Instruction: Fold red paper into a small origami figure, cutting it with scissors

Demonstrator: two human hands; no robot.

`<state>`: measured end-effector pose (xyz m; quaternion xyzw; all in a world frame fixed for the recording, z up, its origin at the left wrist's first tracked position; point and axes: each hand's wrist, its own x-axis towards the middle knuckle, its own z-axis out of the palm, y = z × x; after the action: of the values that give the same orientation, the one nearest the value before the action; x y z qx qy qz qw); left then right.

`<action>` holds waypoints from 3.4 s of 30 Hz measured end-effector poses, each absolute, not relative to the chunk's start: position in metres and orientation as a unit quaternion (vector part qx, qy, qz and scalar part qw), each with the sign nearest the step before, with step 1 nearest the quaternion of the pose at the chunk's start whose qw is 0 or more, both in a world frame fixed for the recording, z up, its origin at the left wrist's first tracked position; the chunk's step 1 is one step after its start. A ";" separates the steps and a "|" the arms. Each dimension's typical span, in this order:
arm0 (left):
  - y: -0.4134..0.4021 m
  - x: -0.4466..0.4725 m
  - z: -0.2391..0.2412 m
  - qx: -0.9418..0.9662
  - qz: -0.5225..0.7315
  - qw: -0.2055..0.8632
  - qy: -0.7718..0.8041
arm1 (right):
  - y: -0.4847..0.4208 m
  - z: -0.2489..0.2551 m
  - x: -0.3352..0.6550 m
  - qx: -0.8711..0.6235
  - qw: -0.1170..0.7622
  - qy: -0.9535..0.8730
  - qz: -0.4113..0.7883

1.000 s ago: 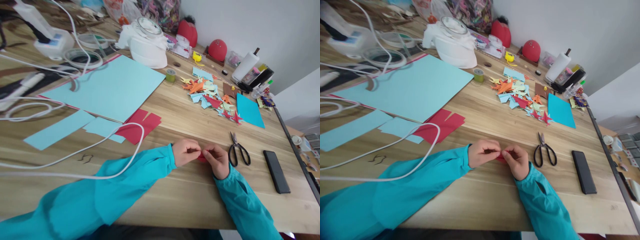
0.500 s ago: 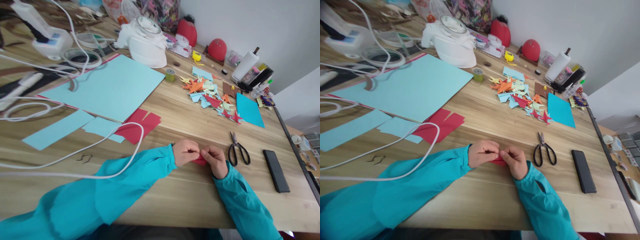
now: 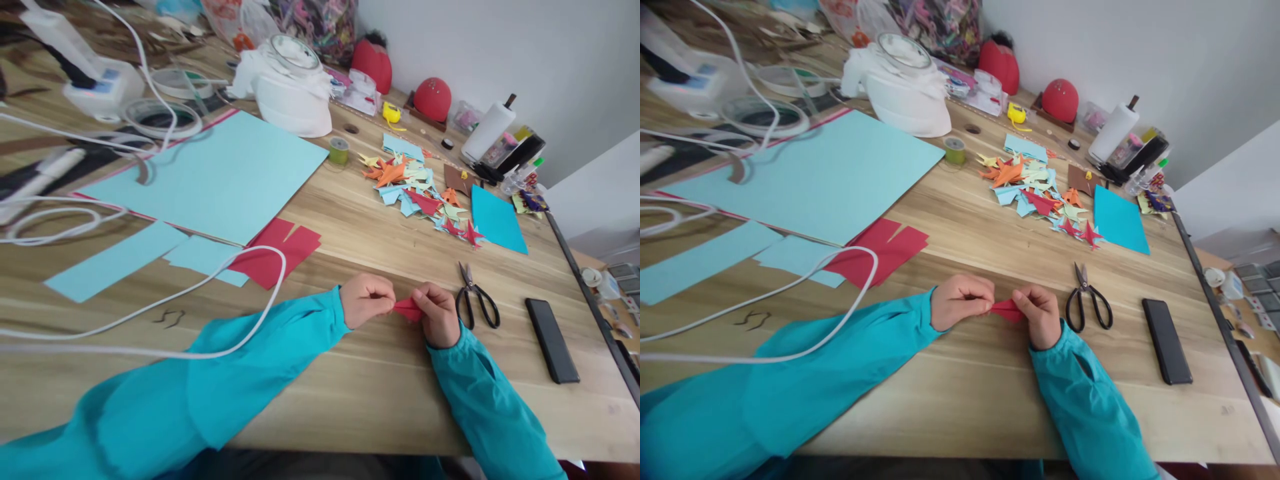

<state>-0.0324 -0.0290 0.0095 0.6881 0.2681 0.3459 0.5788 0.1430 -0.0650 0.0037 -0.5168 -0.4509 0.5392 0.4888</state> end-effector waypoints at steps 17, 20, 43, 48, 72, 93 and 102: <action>-0.028 -0.025 -0.002 0.661 0.418 0.506 0.364 | -0.072 0.016 0.137 -0.500 0.406 -0.578 0.501; -0.030 -0.023 -0.002 0.679 0.409 0.493 0.359 | -0.071 0.015 0.138 -0.498 0.394 -0.594 0.494; -0.030 -0.024 0.012 0.578 0.381 0.585 0.422 | -0.069 0.011 0.140 -0.491 0.429 -0.518 0.553; -0.029 -0.024 0.013 0.558 0.394 0.597 0.420 | -0.070 0.009 0.141 -0.484 0.442 -0.502 0.565; -0.031 -0.021 0.003 0.579 0.370 0.637 0.349 | -0.071 0.016 0.137 -0.472 0.413 -0.563 0.539; -0.031 -0.030 0.013 0.625 0.328 0.639 0.306 | -0.066 0.012 0.136 -0.499 0.491 -0.435 0.566; -0.037 -0.028 0.017 0.621 0.339 0.616 0.348 | -0.068 0.009 0.138 -0.506 0.475 -0.478 0.538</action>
<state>-0.0280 -0.0371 0.0169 0.6206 0.3479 0.3386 0.6157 0.1382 -0.0677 0.0095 -0.5062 -0.4784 0.5379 0.4750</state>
